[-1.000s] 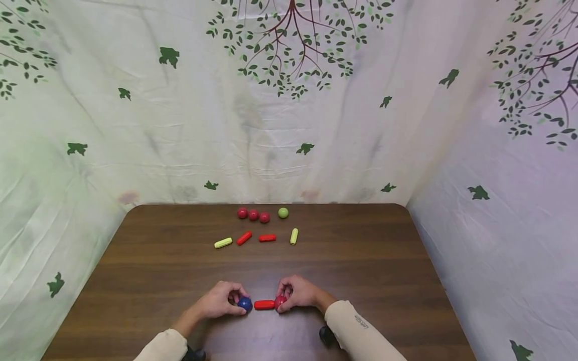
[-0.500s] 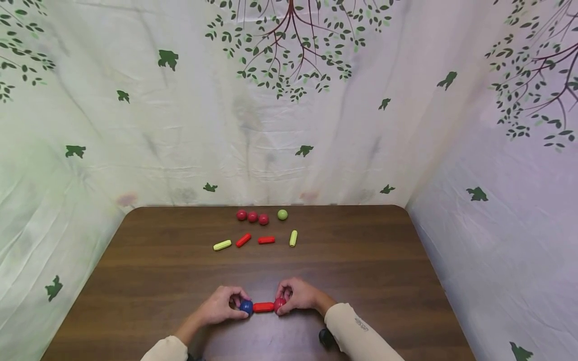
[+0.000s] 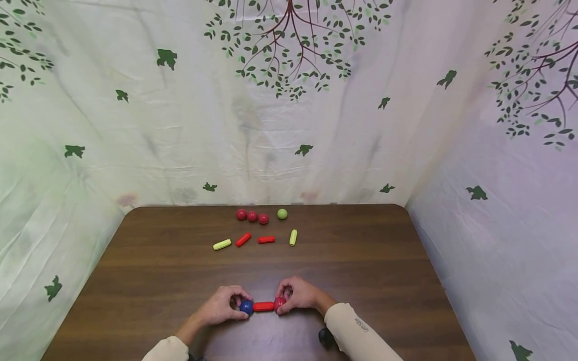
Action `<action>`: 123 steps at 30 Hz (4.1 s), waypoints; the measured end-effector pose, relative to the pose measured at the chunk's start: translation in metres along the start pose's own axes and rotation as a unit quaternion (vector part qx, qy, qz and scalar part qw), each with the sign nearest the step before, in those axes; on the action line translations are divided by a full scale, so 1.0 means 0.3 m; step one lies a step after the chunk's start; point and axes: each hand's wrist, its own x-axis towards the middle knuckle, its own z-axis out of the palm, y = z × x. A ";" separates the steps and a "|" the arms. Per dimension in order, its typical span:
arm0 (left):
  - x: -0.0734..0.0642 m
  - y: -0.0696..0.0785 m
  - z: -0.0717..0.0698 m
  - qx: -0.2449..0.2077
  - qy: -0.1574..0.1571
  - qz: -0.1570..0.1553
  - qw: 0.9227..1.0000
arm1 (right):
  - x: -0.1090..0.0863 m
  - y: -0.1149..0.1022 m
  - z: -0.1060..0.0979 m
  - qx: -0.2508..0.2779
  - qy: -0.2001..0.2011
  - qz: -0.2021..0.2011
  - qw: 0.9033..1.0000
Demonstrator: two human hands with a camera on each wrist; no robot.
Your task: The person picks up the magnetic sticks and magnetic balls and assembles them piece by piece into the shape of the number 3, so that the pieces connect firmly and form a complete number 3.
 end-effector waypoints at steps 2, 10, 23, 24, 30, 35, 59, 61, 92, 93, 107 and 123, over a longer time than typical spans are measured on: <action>-0.001 -0.001 0.001 0.000 0.002 0.001 1.000 | 0.001 0.003 0.001 0.002 -0.001 -0.001 1.000; -0.001 -0.009 0.005 -0.001 -0.001 0.005 1.000 | 0.003 0.005 0.001 0.002 0.003 -0.007 1.000; 0.001 -0.009 0.003 0.003 -0.007 0.004 1.000 | 0.002 -0.012 0.001 -0.001 0.001 0.010 1.000; 0.001 -0.009 0.003 0.005 -0.007 0.006 1.000 | 0.003 -0.012 0.001 -0.003 0.001 0.009 1.000; 0.004 -0.006 0.007 0.027 -0.007 0.028 0.999 | 0.004 -0.006 0.000 -0.005 0.000 -0.001 1.000; 0.012 0.003 0.016 0.052 -0.012 0.041 0.998 | 0.007 -0.001 0.000 0.005 -0.004 0.001 1.000; 0.099 0.038 0.059 -0.038 -0.050 -0.034 0.997 | 0.003 -0.003 0.002 0.009 0.003 -0.003 1.000; 0.103 0.039 0.055 -0.051 -0.057 -0.046 0.996 | 0.003 -0.003 0.002 0.010 0.004 -0.002 1.000; 0.100 0.042 0.046 -0.091 -0.069 -0.087 0.990 | 0.007 -0.016 -0.016 0.040 -0.017 0.015 0.999; 0.101 0.040 0.047 -0.090 -0.070 -0.087 0.990 | 0.009 -0.018 -0.022 0.051 -0.023 0.019 0.998; 0.091 0.034 0.053 -0.090 -0.060 -0.074 0.991 | 0.076 0.022 -0.204 0.098 0.127 0.016 0.987; 0.091 0.047 0.053 -0.102 -0.060 -0.082 0.990 | 0.222 0.010 -0.274 0.003 0.303 0.123 0.945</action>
